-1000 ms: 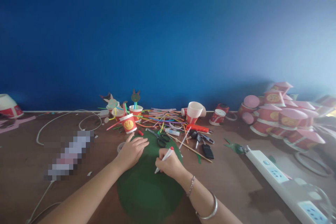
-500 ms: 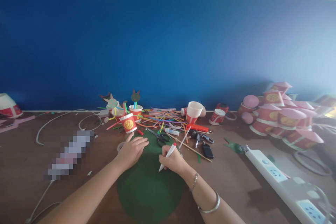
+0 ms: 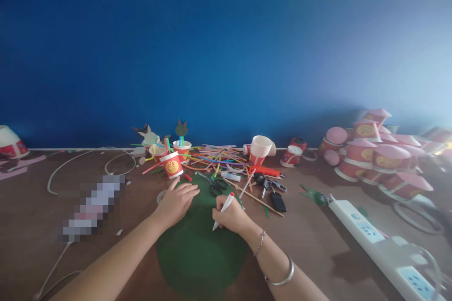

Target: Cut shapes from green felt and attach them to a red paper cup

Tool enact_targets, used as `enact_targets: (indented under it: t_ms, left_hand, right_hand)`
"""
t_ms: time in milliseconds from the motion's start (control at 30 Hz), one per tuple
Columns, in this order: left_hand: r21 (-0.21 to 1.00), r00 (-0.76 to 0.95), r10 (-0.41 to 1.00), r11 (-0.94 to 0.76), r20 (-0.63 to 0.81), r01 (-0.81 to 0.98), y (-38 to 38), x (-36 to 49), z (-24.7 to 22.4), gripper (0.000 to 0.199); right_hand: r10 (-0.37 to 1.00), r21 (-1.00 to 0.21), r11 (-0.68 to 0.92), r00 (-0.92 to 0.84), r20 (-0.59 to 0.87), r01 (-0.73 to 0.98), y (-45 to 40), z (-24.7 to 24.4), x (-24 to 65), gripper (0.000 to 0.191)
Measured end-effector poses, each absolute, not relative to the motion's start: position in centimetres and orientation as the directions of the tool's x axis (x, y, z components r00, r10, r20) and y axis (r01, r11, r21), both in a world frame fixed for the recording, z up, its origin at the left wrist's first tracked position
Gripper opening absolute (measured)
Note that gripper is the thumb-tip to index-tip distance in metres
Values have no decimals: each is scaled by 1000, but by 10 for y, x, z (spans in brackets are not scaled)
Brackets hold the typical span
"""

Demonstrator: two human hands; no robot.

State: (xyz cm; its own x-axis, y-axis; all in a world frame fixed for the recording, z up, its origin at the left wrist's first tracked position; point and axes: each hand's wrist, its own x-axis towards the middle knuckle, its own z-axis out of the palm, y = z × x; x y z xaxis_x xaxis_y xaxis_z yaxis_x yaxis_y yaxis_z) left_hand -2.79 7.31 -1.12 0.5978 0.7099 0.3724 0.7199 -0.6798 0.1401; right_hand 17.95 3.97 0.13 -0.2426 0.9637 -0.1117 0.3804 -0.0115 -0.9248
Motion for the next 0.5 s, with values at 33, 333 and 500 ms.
enact_targets:
  t_ms: [33,333,500]
  left_hand:
    - [140,598,711,-679,371,721,73,-28,-11,33]
    - [145,597,707,-682,379,717,73,-28,-11,33]
    - [150,590,711,-678,383,719,73,-28,-11,33]
  right_hand:
    - [964,-924,-7,-243,-108,382,40,1,180,23]
    - [977,-924,32,-206,-52,382,43,-9,181,22]
    - [988,-920,38,-152,-24,389,45,-9,179,22]
